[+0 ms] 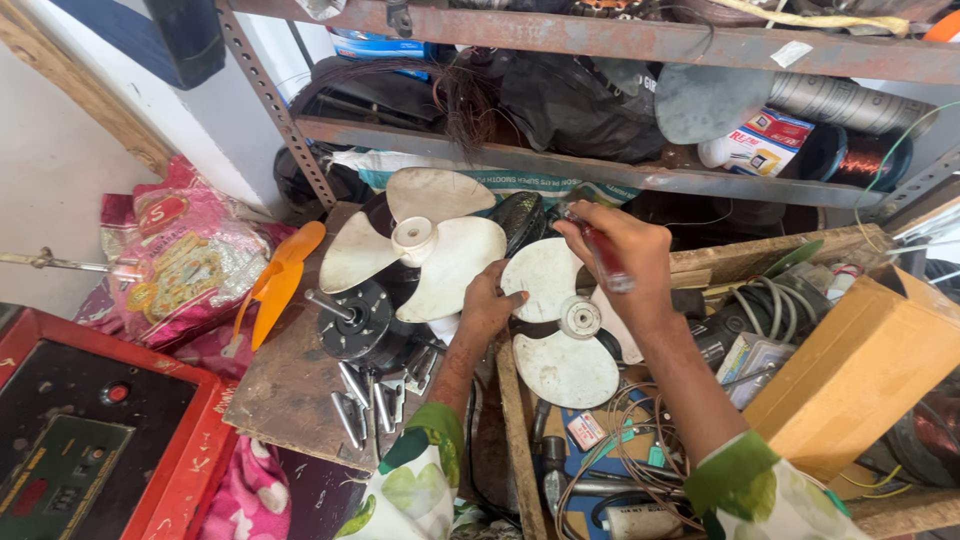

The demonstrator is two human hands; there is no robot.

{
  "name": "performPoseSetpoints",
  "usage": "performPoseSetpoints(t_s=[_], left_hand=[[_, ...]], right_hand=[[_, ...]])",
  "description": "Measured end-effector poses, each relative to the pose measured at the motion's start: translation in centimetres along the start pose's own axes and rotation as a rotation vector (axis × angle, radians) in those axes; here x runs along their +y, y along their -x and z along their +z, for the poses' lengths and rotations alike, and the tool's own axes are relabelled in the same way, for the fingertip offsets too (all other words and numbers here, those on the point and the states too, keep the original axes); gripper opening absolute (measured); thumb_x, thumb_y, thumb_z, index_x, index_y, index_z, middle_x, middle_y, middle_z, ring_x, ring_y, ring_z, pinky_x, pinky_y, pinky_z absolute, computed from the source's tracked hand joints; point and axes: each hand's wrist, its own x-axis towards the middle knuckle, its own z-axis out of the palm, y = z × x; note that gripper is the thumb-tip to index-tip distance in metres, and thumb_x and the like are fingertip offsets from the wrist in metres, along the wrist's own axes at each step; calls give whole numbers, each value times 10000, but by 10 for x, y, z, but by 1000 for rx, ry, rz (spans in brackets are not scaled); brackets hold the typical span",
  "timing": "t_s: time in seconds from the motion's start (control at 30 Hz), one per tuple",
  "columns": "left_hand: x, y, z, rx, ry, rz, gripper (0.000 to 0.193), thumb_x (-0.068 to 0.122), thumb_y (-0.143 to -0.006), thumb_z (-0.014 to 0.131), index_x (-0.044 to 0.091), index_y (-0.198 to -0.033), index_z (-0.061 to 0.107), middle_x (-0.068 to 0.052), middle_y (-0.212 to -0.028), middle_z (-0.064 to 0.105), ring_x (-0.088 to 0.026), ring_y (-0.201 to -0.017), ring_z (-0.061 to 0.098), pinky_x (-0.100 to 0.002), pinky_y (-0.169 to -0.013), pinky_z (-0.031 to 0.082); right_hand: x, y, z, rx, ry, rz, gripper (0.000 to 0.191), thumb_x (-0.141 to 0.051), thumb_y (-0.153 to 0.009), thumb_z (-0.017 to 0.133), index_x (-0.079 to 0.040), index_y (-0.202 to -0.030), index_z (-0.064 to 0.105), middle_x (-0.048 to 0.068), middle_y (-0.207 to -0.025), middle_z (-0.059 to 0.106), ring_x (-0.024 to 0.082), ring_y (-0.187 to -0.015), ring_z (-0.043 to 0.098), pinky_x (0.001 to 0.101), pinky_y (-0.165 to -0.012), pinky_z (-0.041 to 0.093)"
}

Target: The person uses a brush to clean several fan blades one by one. They hold each blade with one hand and scrub the surfaces with the brush, then place the cleaned blade on a nearby shelf or workbench.

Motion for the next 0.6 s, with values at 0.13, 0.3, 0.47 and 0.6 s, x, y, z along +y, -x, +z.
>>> performPoseSetpoints(t_s=[0.13, 0.3, 0.47, 0.6], left_hand=[[-5, -3, 0, -46, 136, -21, 639, 28, -780, 784, -61, -1374, 566, -156, -1125, 760, -200, -925, 725, -312, -813, 584], [-15, -3, 2, -36, 111, -42, 679, -5, -786, 774, -54, -1412, 517, -161, -1155, 749, -201, -961, 726, -312, -826, 584], [-6, 3, -1, -87, 566, -20, 671, -75, -785, 735, -62, -1426, 535, -174, -1229, 716, -201, -1061, 698, -313, -922, 562], [15, 14, -5, 7, 829, 32, 599, -37, -826, 738, -40, -1398, 561, -143, -1249, 714, -184, -1091, 694, -312, -968, 555]], right_hand=[[-10, 11, 1, -89, -296, 455, 176, -128, -913, 813, -39, -1062, 787, 56, -855, 773, 80, -712, 689, 228, -633, 539], [-1, 18, -1, 57, -402, 508, 139, -124, -964, 784, -4, -1029, 758, 18, -871, 743, 51, -754, 645, 218, -672, 523], [3, 12, -38, 291, -344, 458, 141, -158, -1019, 794, -29, -1057, 749, -20, -958, 704, 57, -830, 597, 204, -770, 494], [-9, 3, -87, 471, -24, 449, 210, -191, -1082, 827, 9, -1083, 761, 35, -1038, 665, 108, -918, 582, 249, -833, 494]])
